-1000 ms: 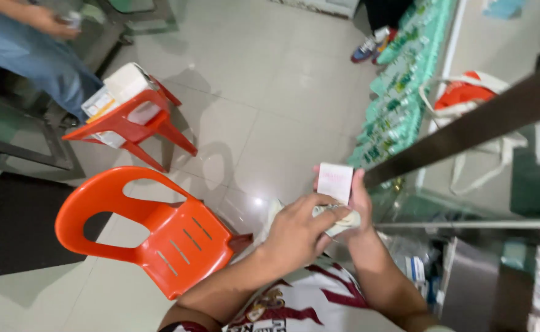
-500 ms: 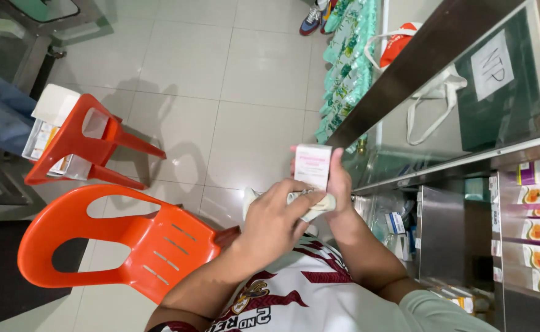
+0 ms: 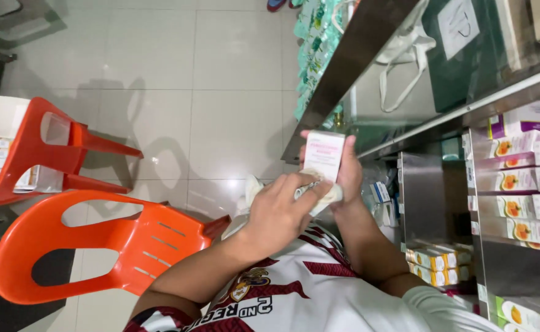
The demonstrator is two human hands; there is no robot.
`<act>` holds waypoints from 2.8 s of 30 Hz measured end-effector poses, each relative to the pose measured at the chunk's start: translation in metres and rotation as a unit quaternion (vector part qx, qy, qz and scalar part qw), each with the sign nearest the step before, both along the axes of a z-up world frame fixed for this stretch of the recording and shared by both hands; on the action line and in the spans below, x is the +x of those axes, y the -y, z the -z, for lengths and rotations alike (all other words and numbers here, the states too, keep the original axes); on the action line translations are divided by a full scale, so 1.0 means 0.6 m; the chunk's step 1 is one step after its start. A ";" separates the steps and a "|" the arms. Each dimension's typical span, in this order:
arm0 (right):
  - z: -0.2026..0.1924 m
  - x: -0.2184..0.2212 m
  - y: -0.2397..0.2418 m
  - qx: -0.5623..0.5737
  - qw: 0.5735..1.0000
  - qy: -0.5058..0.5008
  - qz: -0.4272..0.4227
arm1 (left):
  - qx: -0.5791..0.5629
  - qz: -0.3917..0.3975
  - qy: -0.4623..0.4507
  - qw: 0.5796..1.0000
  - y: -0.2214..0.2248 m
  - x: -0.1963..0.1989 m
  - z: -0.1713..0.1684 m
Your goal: The person wipes small white boxes with a cloth inside a glass display cabinet. They pick up the boxes from the shelf, wipe them thoroughly, and place them back on the shelf.
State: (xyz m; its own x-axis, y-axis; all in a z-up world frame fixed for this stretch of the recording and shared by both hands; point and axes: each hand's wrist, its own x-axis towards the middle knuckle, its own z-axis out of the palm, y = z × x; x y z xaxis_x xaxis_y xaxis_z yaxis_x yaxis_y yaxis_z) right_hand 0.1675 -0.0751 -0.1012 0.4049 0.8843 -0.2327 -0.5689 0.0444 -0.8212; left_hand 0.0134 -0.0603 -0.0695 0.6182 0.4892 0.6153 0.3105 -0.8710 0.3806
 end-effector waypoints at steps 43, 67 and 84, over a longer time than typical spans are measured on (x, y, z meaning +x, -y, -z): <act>0.070 0.032 -0.077 0.286 0.792 0.536 0.053 | -0.059 0.025 0.089 0.994 -0.058 0.016 -0.006; 0.078 0.045 -0.077 0.251 0.832 0.495 -0.024 | -0.070 0.131 0.026 0.989 -0.110 0.008 -0.017; 0.081 0.045 -0.050 0.190 0.833 0.518 -0.042 | -0.051 0.112 0.037 0.992 -0.113 0.007 0.019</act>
